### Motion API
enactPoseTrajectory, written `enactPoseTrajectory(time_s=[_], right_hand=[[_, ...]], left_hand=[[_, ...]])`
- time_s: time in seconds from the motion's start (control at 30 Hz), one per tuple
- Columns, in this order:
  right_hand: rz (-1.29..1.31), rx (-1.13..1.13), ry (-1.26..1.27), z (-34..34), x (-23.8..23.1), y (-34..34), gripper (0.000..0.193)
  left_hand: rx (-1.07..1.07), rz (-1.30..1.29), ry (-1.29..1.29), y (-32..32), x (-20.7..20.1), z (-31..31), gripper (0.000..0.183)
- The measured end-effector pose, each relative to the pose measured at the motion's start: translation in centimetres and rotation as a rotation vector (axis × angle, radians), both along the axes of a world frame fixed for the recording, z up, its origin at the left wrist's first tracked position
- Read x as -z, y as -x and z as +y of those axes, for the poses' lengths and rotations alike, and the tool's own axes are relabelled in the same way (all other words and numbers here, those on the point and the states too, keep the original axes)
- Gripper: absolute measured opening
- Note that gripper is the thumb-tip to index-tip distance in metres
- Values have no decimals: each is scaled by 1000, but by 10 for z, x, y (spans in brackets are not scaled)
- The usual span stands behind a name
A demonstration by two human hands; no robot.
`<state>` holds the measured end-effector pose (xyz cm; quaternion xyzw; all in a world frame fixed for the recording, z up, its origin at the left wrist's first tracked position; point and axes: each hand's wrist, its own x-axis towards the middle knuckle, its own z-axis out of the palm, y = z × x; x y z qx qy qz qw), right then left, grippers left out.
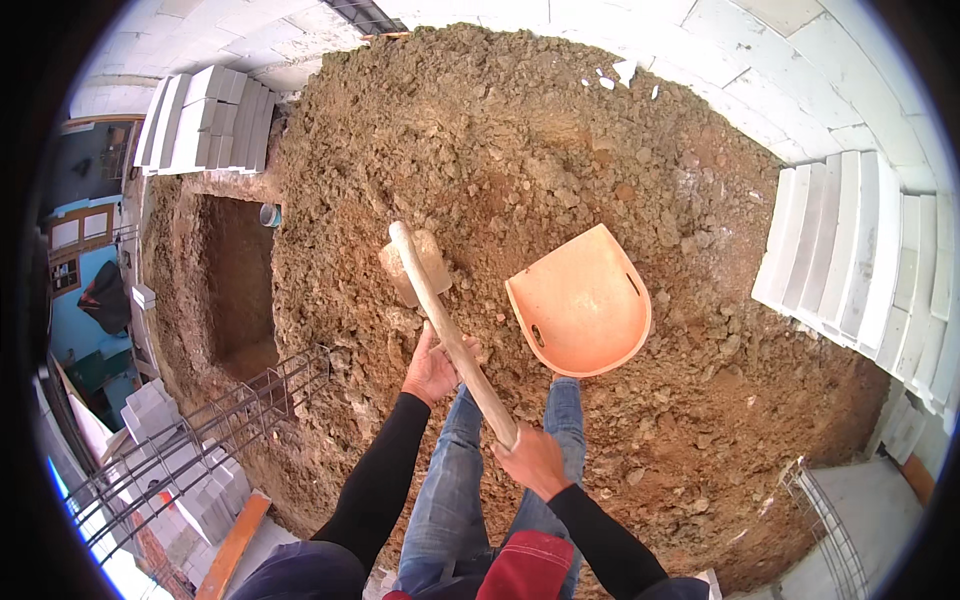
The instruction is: The person shovels dirt into a scoop using a hoe, carries the scoop, and dumps the dirt into an excavated section of the construction site.
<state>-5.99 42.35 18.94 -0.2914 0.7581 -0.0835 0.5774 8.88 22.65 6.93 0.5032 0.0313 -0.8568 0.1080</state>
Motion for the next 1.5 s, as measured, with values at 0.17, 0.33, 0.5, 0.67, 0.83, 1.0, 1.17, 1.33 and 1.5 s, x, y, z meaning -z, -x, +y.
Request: enactPoseTrajectory(time_s=[0.17, 0.33, 0.5, 0.67, 0.83, 1.0, 1.17, 1.33, 1.5], right_hand=[[246, 8, -21, 224, -63, 55, 51], [54, -168, -130, 304, -45, 91, 85], [407, -133, 687, 113, -4, 102, 52], [380, -113, 1180, -164, -26, 84, 59], [458, -15, 1648, -454, -146, 46, 14], [533, 104, 1719, -618, -168, 70, 11], [496, -106, 942, -517, 52, 162, 24], [447, -31, 93, -339, 112, 155, 34], [448, 55, 140, -250, 38, 137, 33]], left_hand=[[-2, -281, -77, 83, -27, 124, 30], [-8, -158, -100, 104, -78, 136, 21], [-82, -151, 358, 105, -182, -23, 16], [-138, -90, 1107, 72, -361, -204, 24], [-488, -465, 1721, 76, -527, -346, 37], [-388, -560, 1888, 81, -470, -510, 18], [-432, -608, 1360, 234, -155, -490, 19], [153, -599, 452, 263, 107, -361, 30], [154, -388, 344, 255, 36, -320, 19]])
